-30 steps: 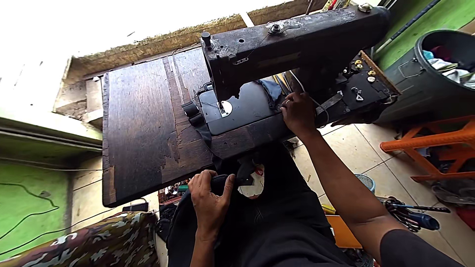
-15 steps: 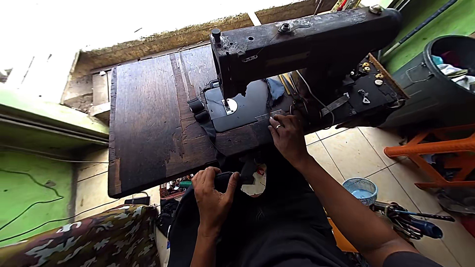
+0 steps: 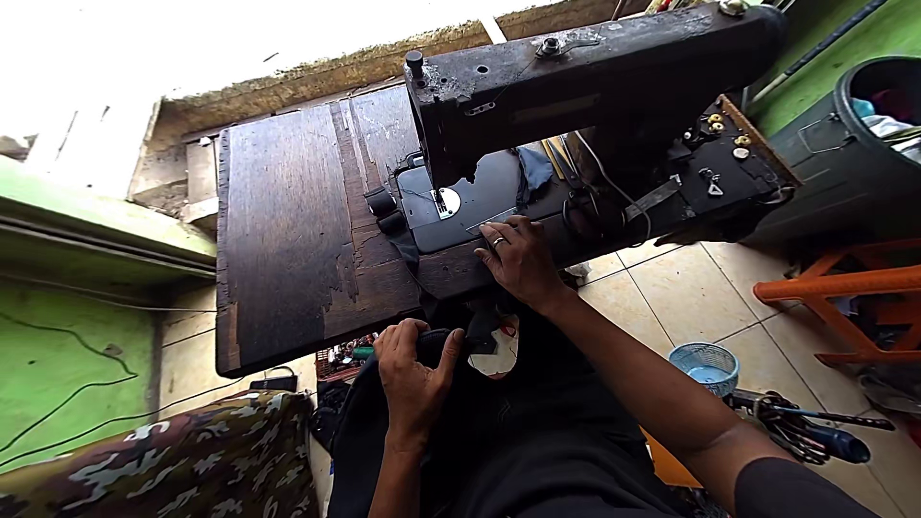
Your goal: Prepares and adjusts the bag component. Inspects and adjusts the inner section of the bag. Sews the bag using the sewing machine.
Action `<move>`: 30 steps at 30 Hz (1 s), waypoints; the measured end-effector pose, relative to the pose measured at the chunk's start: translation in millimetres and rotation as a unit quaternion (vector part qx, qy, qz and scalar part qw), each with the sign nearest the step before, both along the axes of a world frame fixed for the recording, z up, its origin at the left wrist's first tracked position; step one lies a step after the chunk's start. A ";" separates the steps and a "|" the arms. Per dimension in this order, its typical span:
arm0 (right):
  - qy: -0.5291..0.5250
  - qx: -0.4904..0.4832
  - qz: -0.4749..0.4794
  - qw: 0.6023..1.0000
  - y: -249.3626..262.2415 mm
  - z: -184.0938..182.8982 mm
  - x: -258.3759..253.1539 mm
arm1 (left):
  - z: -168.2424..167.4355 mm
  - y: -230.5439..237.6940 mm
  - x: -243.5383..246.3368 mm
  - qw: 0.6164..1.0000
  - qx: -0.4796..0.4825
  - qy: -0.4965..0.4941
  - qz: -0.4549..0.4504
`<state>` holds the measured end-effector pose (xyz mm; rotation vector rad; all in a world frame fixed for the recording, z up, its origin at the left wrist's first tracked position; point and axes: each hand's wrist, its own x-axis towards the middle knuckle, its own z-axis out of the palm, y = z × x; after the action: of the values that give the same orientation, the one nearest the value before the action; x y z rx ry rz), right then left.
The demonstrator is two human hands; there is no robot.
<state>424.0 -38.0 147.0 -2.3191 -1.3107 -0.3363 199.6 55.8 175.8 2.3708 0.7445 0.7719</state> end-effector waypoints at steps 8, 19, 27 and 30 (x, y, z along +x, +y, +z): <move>-0.011 -0.043 0.073 0.996 -6.7 -7.9 -7.5 | 0.2 5.9 -6.0 1.000 -0.012 -0.004 0.005; -0.056 0.151 0.161 0.974 -62.9 -20.0 -3.2 | -5.7 8.4 -2.0 0.997 -0.065 -0.047 0.001; 0.177 0.257 0.146 0.939 -40.2 38.3 0.3 | -9.9 3.2 8.3 0.999 -0.005 -0.037 0.037; 0.321 0.134 0.210 0.914 -45.6 65.6 1.9 | -7.7 1.5 11.7 0.999 0.006 -0.030 0.041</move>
<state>425.9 -83.6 212.6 -1.6415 -1.2635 0.3459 211.3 57.2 168.1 2.3284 0.8195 0.8792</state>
